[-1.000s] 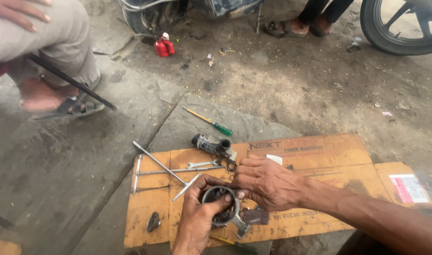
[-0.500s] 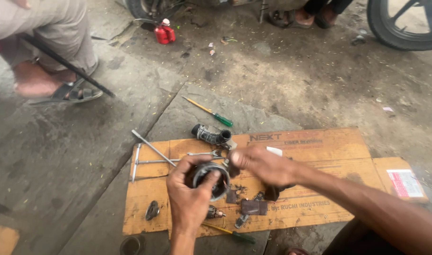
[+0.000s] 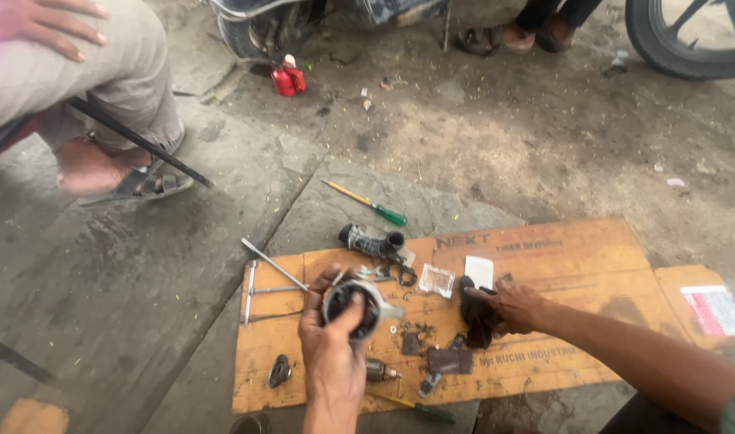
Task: Repairing and assembling a motorcycle starter motor component using various hand tools.
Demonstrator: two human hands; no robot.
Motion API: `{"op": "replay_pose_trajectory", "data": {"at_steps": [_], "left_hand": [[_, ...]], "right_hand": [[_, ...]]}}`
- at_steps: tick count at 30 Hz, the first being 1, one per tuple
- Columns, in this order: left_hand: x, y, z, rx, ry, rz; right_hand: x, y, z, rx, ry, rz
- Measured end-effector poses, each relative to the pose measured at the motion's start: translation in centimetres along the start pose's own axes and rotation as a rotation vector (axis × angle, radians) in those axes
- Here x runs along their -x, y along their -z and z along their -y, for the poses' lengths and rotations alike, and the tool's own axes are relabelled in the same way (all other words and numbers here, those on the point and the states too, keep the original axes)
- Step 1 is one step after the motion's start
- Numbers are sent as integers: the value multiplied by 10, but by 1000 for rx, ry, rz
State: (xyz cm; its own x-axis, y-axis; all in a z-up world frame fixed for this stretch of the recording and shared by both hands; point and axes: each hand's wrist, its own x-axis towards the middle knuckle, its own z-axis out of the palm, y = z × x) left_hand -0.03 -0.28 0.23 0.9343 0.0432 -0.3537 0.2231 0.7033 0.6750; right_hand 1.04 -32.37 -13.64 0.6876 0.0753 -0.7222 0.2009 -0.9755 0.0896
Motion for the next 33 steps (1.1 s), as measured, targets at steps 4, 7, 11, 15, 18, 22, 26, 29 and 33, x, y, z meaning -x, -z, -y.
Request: {"op": "replay_pose_trajectory", "data": {"at_steps": [4, 7, 11, 15, 18, 22, 26, 29, 33], "left_hand": [[-8, 16, -2, 97, -7, -131], [-9, 26, -15, 132, -64, -204], [9, 9, -56, 49, -188, -192], [35, 6, -107, -153, -266, -55], [58, 9, -131, -251, -311, 115], [80, 44, -130, -396, -245, -56], [86, 81, -110, -428, -162, -208], [96, 72, -109, -440, -151, -180], [98, 39, -112, -333, -196, 99]], "right_hand": [[-64, -90, -40, 54, 66, -154], [-83, -103, -55, -19, 139, -359], [-62, -57, -45, 21, -31, -299], [-45, -36, -41, 169, -91, -182], [-64, -54, -49, 238, -25, -157], [-61, -34, -10, 314, 48, -165], [-27, 22, 53, 131, 115, -109], [-43, 26, 79, 93, 247, -189], [-75, 18, 109, 54, 358, -288]]}}
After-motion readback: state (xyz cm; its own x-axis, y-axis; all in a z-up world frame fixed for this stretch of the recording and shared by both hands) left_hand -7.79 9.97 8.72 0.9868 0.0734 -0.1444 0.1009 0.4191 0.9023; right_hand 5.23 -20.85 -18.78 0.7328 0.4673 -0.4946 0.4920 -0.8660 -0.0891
